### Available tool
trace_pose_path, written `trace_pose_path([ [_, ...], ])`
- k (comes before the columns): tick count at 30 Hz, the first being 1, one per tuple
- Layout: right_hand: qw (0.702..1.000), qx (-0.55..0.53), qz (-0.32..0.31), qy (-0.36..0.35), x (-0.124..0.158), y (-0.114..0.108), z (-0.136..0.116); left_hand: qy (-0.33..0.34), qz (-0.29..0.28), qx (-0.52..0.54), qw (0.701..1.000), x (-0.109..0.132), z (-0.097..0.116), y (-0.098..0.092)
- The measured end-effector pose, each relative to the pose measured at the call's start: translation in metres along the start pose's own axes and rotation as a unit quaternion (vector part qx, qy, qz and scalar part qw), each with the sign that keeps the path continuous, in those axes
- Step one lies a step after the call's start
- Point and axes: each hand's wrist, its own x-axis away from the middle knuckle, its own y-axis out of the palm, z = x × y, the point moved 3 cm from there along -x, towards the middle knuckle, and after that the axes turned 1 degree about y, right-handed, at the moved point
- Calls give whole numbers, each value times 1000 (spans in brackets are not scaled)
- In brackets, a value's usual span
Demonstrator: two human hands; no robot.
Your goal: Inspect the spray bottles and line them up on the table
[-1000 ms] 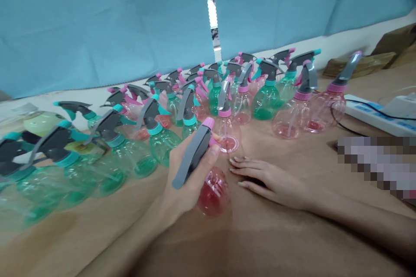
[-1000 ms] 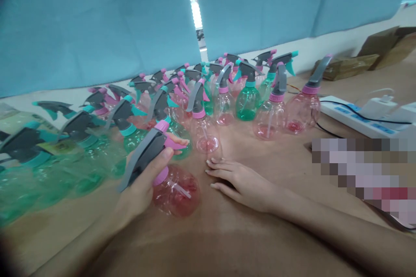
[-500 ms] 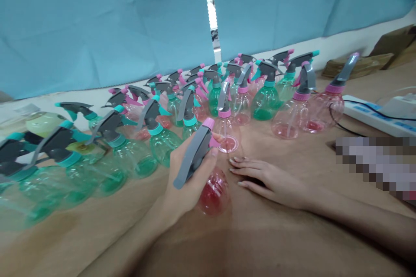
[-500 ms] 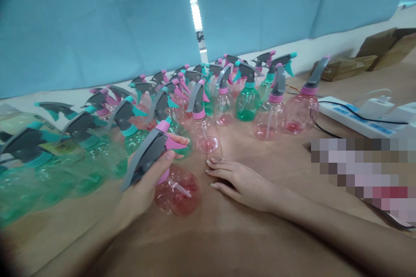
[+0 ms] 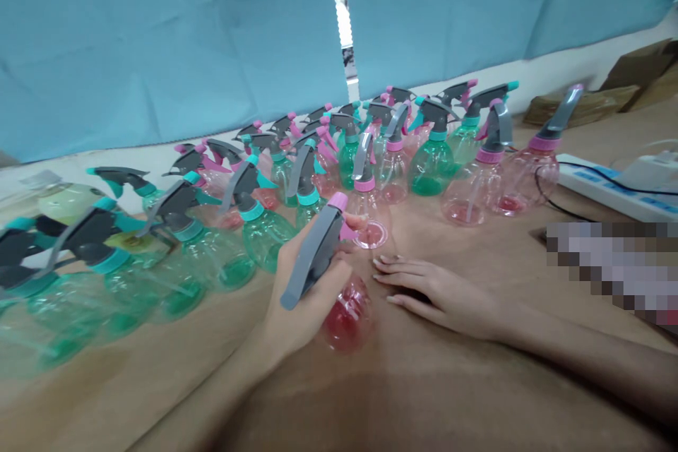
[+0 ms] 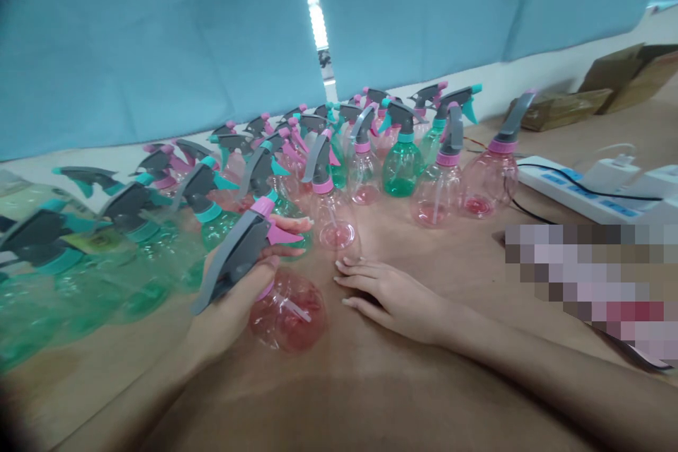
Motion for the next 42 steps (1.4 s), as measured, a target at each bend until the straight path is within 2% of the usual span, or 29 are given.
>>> trace_pose_path([
  [8,1000,0,6,-2,1,2,3,-21,-23,71,997,-3,-5,0],
  [15,1000,11,-9,4,1,1,2,11,-41,80,996,-3,-8,1],
  [20,1000,-10,3,5,1,1,3,18,-19,46,999,0,-14,-1],
  [24,1000,-12,2,7,0,1,2,30,-2,-10,1000,-1,-9,-1],
  [28,1000,-16,4,10,0,1,2,38,-8,-12,999,0,-4,-2],
  [35,1000,-1,-4,13,1,0,1,33,-2,-21,999,4,-12,-4],
  [42,1000,-13,5,9,0,0,2,7,6,-14,1000,3,-6,-3],
])
